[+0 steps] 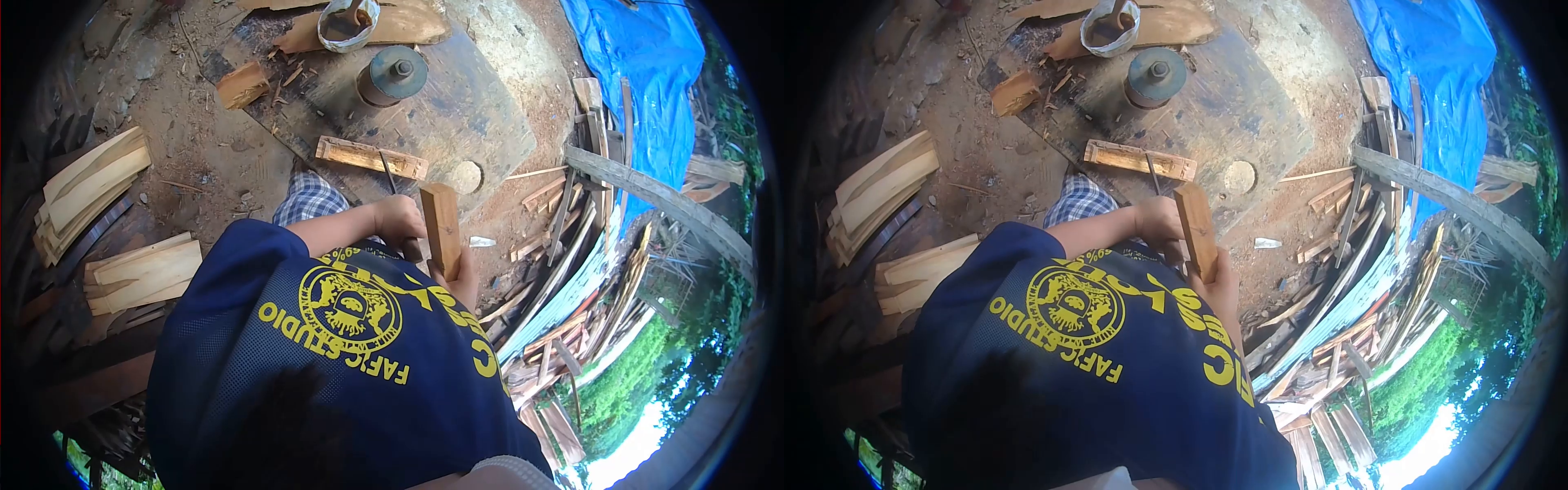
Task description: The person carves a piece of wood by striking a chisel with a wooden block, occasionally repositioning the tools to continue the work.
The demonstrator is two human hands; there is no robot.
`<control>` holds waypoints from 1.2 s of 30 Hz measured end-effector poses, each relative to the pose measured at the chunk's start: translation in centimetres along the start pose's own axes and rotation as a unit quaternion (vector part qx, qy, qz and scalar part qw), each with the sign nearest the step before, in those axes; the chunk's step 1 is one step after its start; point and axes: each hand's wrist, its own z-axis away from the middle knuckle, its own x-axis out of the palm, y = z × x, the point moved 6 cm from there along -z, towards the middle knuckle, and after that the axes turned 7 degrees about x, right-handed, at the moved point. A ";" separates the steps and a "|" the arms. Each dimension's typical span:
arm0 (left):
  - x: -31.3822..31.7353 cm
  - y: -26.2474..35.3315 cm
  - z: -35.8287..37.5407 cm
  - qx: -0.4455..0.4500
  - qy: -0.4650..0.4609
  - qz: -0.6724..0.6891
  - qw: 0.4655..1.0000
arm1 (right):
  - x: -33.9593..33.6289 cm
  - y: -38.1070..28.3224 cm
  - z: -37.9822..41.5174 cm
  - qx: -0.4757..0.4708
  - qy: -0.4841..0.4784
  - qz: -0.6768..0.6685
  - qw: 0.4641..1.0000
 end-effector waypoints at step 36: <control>-10.0 -4.2 -2.9 -0.294 0.151 -0.018 0.944 | -5.7 -9.8 -1.4 -0.137 0.046 0.115 0.983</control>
